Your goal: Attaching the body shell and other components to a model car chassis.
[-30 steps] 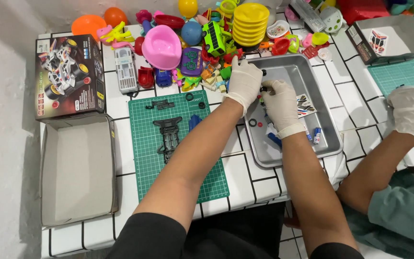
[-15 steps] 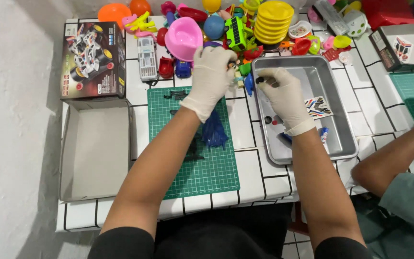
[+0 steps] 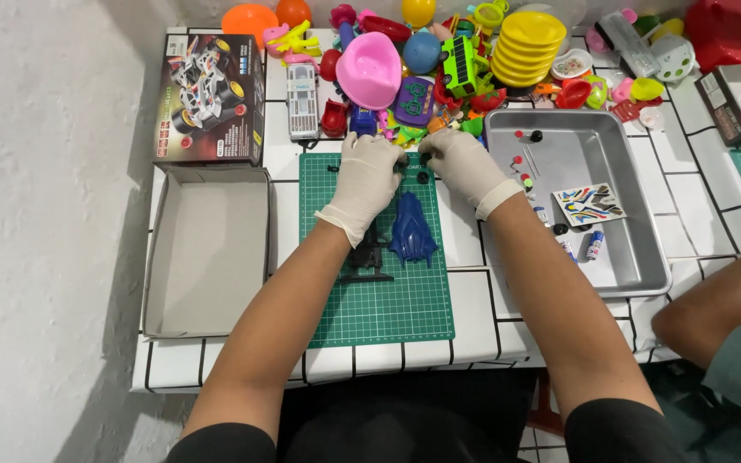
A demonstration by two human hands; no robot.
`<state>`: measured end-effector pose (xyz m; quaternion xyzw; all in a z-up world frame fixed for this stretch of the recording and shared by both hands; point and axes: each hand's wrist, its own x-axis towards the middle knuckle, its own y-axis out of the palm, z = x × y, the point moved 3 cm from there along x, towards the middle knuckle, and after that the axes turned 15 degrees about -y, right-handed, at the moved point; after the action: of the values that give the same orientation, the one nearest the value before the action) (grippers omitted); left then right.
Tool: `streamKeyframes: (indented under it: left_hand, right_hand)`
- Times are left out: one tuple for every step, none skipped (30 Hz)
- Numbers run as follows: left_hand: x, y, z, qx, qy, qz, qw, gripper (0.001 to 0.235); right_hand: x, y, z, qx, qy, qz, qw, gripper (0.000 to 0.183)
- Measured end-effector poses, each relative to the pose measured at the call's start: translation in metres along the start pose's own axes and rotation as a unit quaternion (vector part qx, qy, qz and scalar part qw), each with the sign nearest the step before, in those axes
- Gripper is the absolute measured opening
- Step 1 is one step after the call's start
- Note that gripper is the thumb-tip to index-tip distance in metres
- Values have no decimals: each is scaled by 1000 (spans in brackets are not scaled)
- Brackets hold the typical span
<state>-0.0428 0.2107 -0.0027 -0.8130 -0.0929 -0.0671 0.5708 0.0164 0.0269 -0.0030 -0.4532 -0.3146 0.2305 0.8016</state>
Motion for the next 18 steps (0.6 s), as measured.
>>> streamKeyframes:
  left_hand:
    - [-1,1,0,1,7,-3,1000,24]
    - [-2,3,0,3,14,-6,1000,24]
    - [-4,-1,-3,2,13,-7,1000,24]
    - [-7,-5,-5,3,11,-1,1000,23]
    - [-9,-9,-8,4,10,6,1000,23]
    - [-8,-4,-8,3,9,6,1000,23]
    - [-8,1,-7,6,7,7,1000,23]
    - [-6,5,-7,9,6,8,1000,22]
    - [-5,6,-6,9,5,7,1000,22]
    - [-4,8,-6,9,7,7,1000,22]
    - [-4,10,-6,9,8,7,1000,22]
    - [-4,9,-7,9,8,8,1000,22]
    - [-4,8,-7,11,8,7,1000,22]
    - [-4,7,-8,13,7,7,1000,22]
    - [-4,7,-8,13,8,8,1000,22]
    - [-5,7,-7,10,9,2,1000,22]
    - [-5,7,-7,7,11,-4,1000,22]
    - [-6,5,-8,7,12,-4,1000,22]
  right_hand:
    - [1,3,-1,1,-9,5,1000,28]
    - [2,6,-2,2,-17,10,1000,28]
    - [3,6,-2,2,-19,11,1000,28]
    - [4,6,-2,-7,-21,19,1000,28]
    - [4,7,-2,-16,-23,27,999,28]
    - [4,9,-4,-15,-24,28,999,28]
    - [3,11,-5,-13,-20,29,999,28]
    - [4,12,-7,-11,-18,29,999,29]
    - [5,10,-5,-12,-19,29,999,29]
    - [4,9,-2,3,-14,28,1000,29]
    - [4,7,1,17,-10,27,999,30]
    - [2,5,1,17,-9,27,999,30]
    - [0,3,2,24,-9,15,1000,31]
    - [-2,0,2,30,-9,4,1000,31]
    - [-3,-2,2,30,-8,4,1000,31]
    - [-4,-3,2,16,-11,-2,1000,26]
    - [-6,-5,2,1,-15,-9,1000,21]
    - [-8,-14,15,1,-14,-9,1000,21]
